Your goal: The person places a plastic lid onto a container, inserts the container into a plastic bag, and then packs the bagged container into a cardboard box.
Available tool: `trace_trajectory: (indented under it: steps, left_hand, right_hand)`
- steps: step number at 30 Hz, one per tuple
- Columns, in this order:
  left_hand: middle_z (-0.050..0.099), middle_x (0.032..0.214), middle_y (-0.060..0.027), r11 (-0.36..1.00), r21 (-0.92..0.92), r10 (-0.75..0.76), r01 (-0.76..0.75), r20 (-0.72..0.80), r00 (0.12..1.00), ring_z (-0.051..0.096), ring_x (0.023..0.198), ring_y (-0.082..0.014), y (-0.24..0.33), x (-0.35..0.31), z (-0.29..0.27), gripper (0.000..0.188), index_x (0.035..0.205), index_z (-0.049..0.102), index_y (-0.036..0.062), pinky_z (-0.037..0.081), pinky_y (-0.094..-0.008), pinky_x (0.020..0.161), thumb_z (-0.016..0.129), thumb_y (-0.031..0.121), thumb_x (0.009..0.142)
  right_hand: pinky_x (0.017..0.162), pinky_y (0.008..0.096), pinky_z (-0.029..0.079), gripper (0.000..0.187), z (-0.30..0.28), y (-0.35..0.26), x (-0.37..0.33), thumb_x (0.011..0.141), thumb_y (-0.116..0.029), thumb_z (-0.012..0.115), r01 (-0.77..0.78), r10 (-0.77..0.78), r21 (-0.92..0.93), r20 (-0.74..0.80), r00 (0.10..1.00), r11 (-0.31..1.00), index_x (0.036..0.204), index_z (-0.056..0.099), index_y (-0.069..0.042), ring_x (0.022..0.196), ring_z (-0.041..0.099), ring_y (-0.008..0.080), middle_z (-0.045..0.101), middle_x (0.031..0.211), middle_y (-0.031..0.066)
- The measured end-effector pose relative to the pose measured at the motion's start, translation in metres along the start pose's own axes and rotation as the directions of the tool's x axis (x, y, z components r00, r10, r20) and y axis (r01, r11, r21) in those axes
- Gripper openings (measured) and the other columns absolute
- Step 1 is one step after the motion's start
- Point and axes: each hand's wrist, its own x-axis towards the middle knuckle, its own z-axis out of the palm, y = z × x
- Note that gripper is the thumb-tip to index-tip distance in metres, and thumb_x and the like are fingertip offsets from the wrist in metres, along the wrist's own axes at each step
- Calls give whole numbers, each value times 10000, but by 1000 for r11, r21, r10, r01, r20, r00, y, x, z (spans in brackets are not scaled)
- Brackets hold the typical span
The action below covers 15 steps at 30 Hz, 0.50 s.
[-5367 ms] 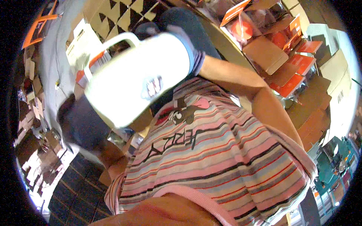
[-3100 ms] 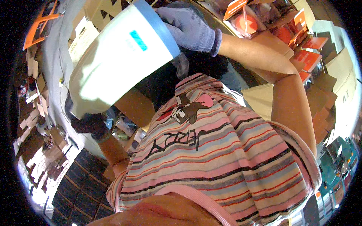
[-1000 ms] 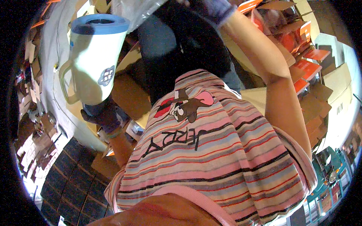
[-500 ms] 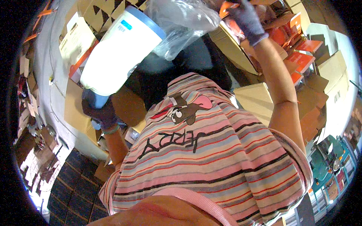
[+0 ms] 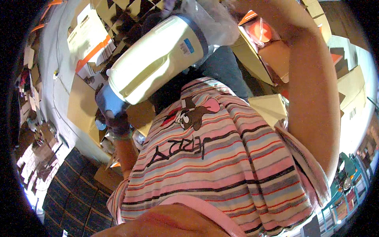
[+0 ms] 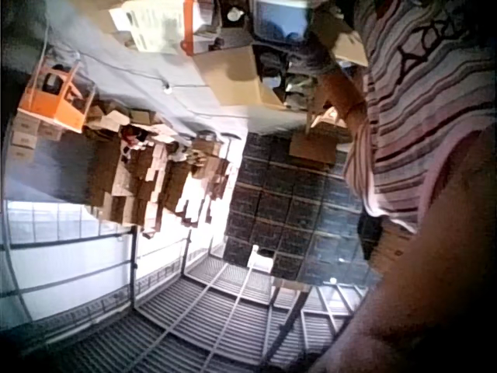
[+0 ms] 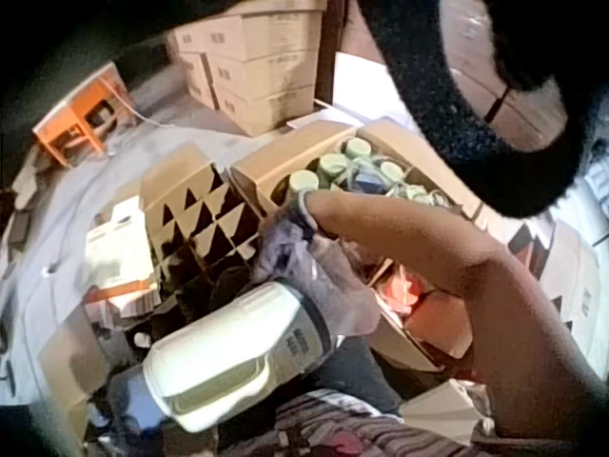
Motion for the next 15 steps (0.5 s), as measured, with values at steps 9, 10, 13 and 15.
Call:
trace_trajectory:
  steps: [9, 10, 13, 15]
  left_hand:
    - [555, 1264, -159, 834, -395, -440, 385, -55, 896, 524, 1149, -303, -8, -17, 19, 541, 1284, 515, 16, 427, -463, 955, 603, 278, 819]
    - [551, 1270, -158, 812, -434, -460, 391, -63, 886, 518, 1157, -306, -8, -15, 19, 550, 1289, 512, 20, 421, -469, 960, 599, 291, 818]
    - [536, 1288, -156, 736, -553, -521, 391, -93, 849, 498, 1180, -316, 0, -12, 11, 576, 1302, 504, 33, 402, -485, 977, 586, 331, 816]
    - [527, 1300, -155, 679, -644, -544, 351, -121, 830, 485, 1195, -322, 9, -7, -2, 594, 1311, 498, 41, 390, -496, 988, 577, 357, 814]
  right_hand:
    - [746, 314, 484, 304, -19, 16, -10, 921, -299, 589, 16, -15, 18, -39, 999, 1000, 1068, 640, -37, 843, 603, 201, 659, 974, 73]
    - [753, 320, 486, 294, -24, 16, -10, 918, -289, 594, 25, -25, 16, -53, 998, 1000, 1062, 641, -36, 849, 604, 207, 660, 976, 76]
    - [776, 338, 490, 265, -49, 10, -8, 909, -257, 610, 85, -86, -11, -121, 989, 996, 1046, 646, -34, 867, 608, 225, 663, 981, 83]
    - [791, 350, 493, 245, -77, 3, -3, 904, -237, 620, 154, -168, -87, -193, 967, 984, 1034, 649, -32, 880, 610, 236, 665, 985, 88]
